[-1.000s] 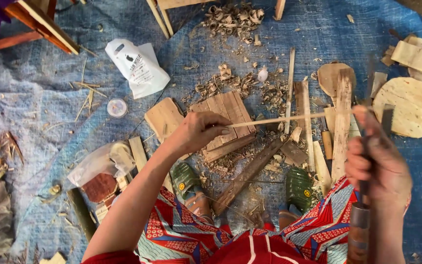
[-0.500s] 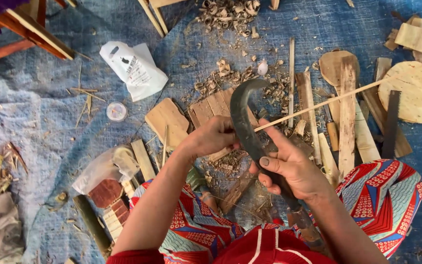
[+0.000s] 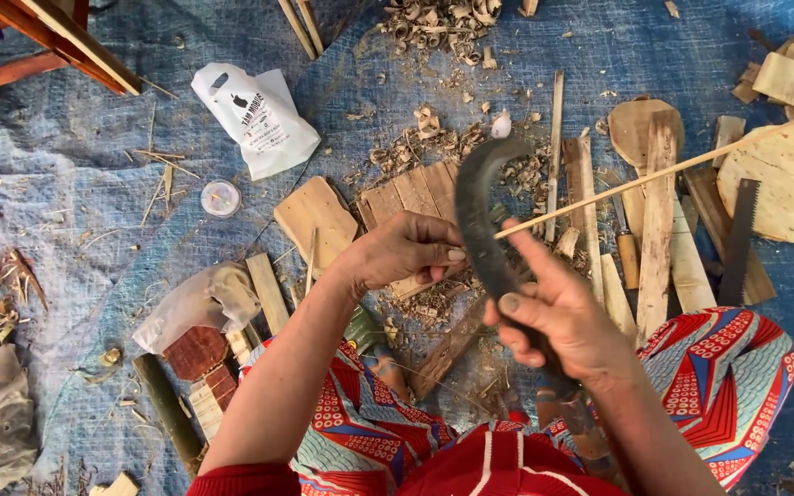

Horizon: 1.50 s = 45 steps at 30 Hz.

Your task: Shaving a thin wooden rod with a curved blade and assembling wooden instrument components.

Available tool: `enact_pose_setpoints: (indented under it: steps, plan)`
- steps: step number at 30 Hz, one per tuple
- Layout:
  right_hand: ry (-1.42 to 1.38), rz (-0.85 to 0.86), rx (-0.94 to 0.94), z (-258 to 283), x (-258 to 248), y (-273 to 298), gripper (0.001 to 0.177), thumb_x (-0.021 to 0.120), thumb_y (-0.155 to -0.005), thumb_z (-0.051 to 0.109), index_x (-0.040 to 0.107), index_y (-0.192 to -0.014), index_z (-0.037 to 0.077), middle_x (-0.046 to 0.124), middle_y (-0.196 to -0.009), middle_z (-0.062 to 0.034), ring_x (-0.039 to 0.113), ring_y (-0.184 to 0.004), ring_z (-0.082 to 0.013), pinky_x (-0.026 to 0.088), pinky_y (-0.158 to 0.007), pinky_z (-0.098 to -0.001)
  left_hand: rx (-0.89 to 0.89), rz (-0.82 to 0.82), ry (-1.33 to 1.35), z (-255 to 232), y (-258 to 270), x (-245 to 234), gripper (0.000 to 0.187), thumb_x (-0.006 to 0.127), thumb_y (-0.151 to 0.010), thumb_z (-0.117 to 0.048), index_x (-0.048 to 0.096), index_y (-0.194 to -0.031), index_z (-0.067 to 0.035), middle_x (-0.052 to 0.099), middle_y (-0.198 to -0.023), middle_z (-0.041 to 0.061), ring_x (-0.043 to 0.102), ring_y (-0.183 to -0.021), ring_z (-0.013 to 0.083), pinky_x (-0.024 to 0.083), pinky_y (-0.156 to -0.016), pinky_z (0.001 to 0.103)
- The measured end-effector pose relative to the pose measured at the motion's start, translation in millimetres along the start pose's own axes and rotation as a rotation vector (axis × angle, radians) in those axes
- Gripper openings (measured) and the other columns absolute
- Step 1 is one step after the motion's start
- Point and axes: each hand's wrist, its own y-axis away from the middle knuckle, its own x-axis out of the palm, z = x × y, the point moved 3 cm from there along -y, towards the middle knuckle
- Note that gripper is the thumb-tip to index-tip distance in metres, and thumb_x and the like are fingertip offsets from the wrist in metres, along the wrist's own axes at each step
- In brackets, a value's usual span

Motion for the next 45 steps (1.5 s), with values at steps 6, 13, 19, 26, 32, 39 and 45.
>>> enact_pose_setpoints:
  steps: [6,13,19,26,32,39,45]
  plan:
    - [0.057,-0.067,0.047,-10.9,4.6,0.5,0.090,0.064,-0.090,-0.003,0.020,-0.166,0.017,0.073,-0.084,-0.0188,0.060,-0.052,-0.0131,0.040,-0.035,-0.0222,0.012,0.033,0.033,6.4,-2.9,-3.9,0.005,0.071,-0.092,-0.002,0.074,-0.089,0.001,0.067,-0.065,0.007,0.059,-0.053,0.0113,0.044,-0.046,0.023]
    - [0.132,-0.109,0.042,-10.3,6.6,5.9,0.087,0.061,-0.091,-0.004,0.022,-0.165,0.015,0.073,-0.085,-0.0212,0.060,-0.052,-0.0129,0.041,-0.035,-0.0226,0.018,0.039,-0.014,4.3,1.7,-1.9,0.006,0.072,-0.092,-0.002,0.073,-0.086,0.000,0.066,-0.066,0.006,0.059,-0.055,0.0104,0.045,-0.046,0.023]
    - [0.196,-0.097,0.032,-10.8,7.5,6.8,0.086,0.061,-0.091,-0.002,0.020,-0.165,0.014,0.073,-0.086,-0.0204,0.061,-0.052,-0.0116,0.042,-0.035,-0.0223,0.039,0.068,-0.065,2.9,5.3,-5.2,0.005,0.070,-0.092,-0.002,0.073,-0.088,-0.002,0.068,-0.069,0.005,0.061,-0.057,0.0112,0.049,-0.049,0.023]
    - [0.244,-0.141,0.019,-10.9,-0.7,10.1,0.085,0.063,-0.090,-0.002,0.023,-0.164,0.010,0.073,-0.085,-0.0219,0.062,-0.051,-0.0136,0.042,-0.033,-0.0228,0.005,0.038,-0.091,-2.9,10.9,-3.7,0.015,0.072,-0.091,-0.004,0.076,-0.106,-0.003,0.073,-0.076,0.008,0.062,-0.057,0.0097,0.051,-0.050,0.022]
    - [0.235,-0.145,-0.006,-10.1,-2.2,11.7,0.086,0.063,-0.089,-0.003,0.022,-0.164,0.008,0.072,-0.086,-0.0227,0.062,-0.052,-0.0149,0.044,-0.034,-0.0243,0.000,0.054,-0.099,-10.3,18.1,0.1,0.026,0.072,-0.091,-0.007,0.077,-0.116,-0.005,0.071,-0.073,0.005,0.057,-0.055,0.0081,0.047,-0.049,0.022]
    - [0.421,-0.189,-0.051,-16.7,0.4,10.1,0.078,0.061,-0.091,-0.003,0.026,-0.160,0.008,0.069,-0.078,-0.0265,0.065,-0.045,-0.0215,0.055,-0.029,-0.0285,0.045,0.081,0.043,5.1,20.3,-6.5,0.023,0.067,-0.094,0.003,0.073,-0.117,0.006,0.071,-0.078,0.012,0.058,-0.058,0.0072,0.053,-0.046,0.018]
    - [0.463,-0.420,-0.188,35.4,-49.0,35.6,0.078,0.056,-0.091,0.002,0.030,-0.163,0.018,0.068,-0.083,-0.0187,0.058,-0.050,-0.0163,0.042,-0.031,-0.0239,-0.052,0.038,-0.099,5.8,42.7,-39.8,0.031,0.058,-0.098,0.004,0.069,-0.126,0.008,0.071,-0.083,0.020,0.057,-0.052,0.0102,0.047,-0.040,0.019]
